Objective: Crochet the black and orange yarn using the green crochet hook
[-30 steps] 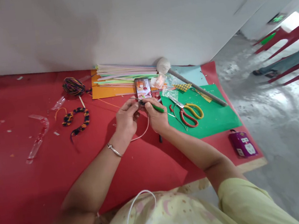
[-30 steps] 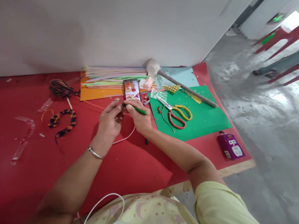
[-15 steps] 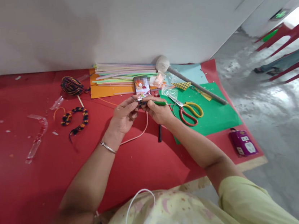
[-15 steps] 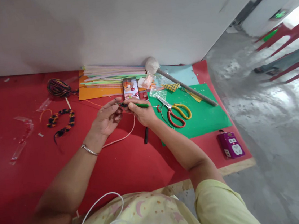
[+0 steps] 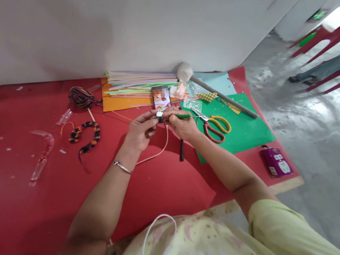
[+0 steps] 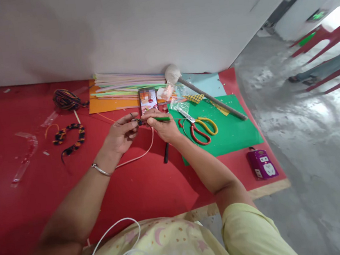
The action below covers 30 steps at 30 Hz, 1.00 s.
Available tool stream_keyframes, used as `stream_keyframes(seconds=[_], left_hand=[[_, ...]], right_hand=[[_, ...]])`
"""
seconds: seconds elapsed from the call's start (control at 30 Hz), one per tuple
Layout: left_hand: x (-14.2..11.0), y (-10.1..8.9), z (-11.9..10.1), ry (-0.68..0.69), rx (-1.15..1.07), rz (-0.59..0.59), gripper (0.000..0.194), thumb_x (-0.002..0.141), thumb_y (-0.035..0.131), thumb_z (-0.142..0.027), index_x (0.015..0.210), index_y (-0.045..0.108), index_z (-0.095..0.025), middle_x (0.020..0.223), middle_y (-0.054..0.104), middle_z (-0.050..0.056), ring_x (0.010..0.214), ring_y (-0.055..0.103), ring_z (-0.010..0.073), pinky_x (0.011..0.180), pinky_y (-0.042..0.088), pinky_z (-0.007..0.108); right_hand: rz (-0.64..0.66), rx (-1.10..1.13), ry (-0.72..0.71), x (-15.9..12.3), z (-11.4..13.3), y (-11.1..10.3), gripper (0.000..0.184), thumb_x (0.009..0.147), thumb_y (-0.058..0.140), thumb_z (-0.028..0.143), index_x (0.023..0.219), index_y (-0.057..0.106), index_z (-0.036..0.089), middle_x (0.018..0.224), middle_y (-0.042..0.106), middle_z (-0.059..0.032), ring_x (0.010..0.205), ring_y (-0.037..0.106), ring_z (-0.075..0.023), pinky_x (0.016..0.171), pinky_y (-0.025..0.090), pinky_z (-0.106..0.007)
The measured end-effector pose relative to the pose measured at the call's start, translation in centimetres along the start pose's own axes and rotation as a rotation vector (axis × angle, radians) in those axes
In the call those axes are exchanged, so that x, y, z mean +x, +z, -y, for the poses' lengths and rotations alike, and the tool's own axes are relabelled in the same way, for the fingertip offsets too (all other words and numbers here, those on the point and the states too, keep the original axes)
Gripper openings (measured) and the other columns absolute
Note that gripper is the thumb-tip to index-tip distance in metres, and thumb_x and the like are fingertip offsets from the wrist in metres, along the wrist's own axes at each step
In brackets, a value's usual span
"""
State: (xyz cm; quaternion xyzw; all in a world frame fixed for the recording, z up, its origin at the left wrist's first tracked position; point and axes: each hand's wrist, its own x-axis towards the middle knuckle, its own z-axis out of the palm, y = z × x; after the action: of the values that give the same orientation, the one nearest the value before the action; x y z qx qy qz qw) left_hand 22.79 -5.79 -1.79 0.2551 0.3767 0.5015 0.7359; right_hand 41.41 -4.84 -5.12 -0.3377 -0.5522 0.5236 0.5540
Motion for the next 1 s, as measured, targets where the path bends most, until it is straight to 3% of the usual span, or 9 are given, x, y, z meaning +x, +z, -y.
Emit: stream_keyframes(seconds=[0.4, 0.57, 0.7, 0.87, 1.0], left_hand=[[0.1, -0.6, -0.4, -0.037, -0.028, 0.048, 0.035, 0.055, 0.088, -0.011, 0.089, 0.082, -0.016, 0.064, 0.065, -0.002, 0.054, 0.053, 0.005, 0.044, 0.031, 0.015], [0.3, -1.0, -0.3, -0.036, -0.013, 0.078, 0.035, 0.055, 0.088, -0.012, 0.089, 0.083, -0.017, 0.065, 0.066, -0.001, 0.054, 0.053, 0.0055, 0.044, 0.032, 0.016], [0.3, -1.3, -0.4, -0.033, 0.023, 0.103, 0.034, 0.056, 0.088, -0.014, 0.09, 0.084, -0.016, 0.067, 0.067, 0.0, 0.055, 0.054, 0.0061, 0.044, 0.033, 0.016], [0.4, -1.7, -0.6, -0.036, 0.064, 0.132, 0.036, 0.056, 0.087, -0.014, 0.093, 0.085, -0.015, 0.07, 0.071, 0.002, 0.055, 0.057, 0.0068, 0.046, 0.038, 0.017], [0.4, -1.8, -0.6, -0.035, 0.078, 0.136, 0.036, 0.059, 0.088, -0.016, 0.096, 0.085, -0.016, 0.074, 0.074, 0.003, 0.056, 0.061, 0.0085, 0.049, 0.043, 0.018]], right_hand=[[0.023, 0.039, -0.04, 0.1, 0.2, -0.4, 0.027, 0.086, 0.082, 0.055, 0.097, 0.087, 0.031, 0.095, 0.072, -0.0033, 0.088, 0.065, -0.0154, 0.077, 0.054, -0.031], [0.018, -0.076, -0.031, 0.2, 1.0, -0.5, 0.038, 0.078, 0.084, 0.065, 0.091, 0.087, 0.029, 0.092, 0.074, -0.0044, 0.088, 0.066, -0.0186, 0.085, 0.058, -0.038], [0.073, -0.138, -0.071, 0.2, 2.0, -0.8, 0.031, 0.081, 0.085, 0.059, 0.094, 0.088, 0.031, 0.095, 0.075, -0.005, 0.092, 0.069, -0.0203, 0.094, 0.057, -0.041], [0.162, -0.226, -0.152, 0.2, 2.8, -1.2, 0.024, 0.083, 0.086, 0.051, 0.098, 0.088, 0.033, 0.099, 0.076, -0.0056, 0.096, 0.07, -0.0201, 0.093, 0.057, -0.039], [0.161, -0.258, -0.145, 0.2, 2.9, -1.2, 0.025, 0.083, 0.085, 0.054, 0.098, 0.088, 0.034, 0.1, 0.077, -0.0057, 0.096, 0.07, -0.0208, 0.093, 0.058, -0.039]])
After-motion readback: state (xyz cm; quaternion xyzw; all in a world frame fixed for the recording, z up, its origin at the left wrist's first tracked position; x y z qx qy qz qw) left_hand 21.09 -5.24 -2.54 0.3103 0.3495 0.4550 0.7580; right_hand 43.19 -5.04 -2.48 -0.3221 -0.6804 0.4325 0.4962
